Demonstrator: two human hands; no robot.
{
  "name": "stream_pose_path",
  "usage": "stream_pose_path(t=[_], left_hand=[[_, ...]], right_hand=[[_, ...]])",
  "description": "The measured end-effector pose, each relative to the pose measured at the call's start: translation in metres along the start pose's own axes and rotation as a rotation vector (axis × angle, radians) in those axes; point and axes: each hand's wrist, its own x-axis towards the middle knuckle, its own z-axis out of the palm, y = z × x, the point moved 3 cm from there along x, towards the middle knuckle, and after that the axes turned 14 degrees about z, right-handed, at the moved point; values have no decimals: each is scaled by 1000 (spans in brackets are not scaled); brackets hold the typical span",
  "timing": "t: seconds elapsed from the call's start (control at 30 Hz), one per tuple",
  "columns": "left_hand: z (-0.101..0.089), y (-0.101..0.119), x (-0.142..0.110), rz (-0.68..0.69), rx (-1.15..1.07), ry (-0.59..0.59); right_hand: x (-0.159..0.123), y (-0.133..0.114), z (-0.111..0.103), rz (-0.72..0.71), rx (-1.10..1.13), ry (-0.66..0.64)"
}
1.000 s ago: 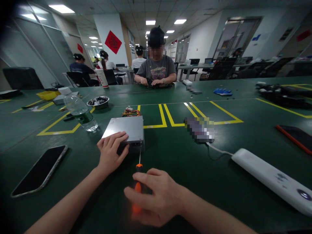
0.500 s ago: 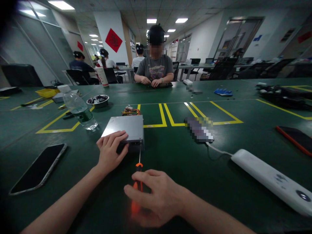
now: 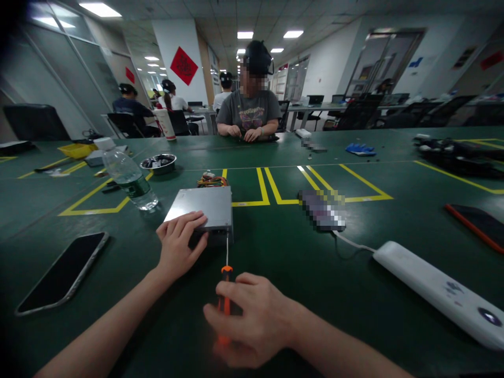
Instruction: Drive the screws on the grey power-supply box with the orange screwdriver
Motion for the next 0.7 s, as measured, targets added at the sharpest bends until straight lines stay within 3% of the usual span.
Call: stream_pose_path(t=[0.3, 0.53, 0.7], left_hand=[[-1, 0, 1, 0, 4, 2], [-1, 0, 1, -1, 5, 0], [-2, 0, 1, 4, 10, 12]], right_hand=[[-2, -1, 5, 14, 22, 103], [-1, -3, 8, 2, 1, -121], [-2, -4, 12, -9, -24, -74]])
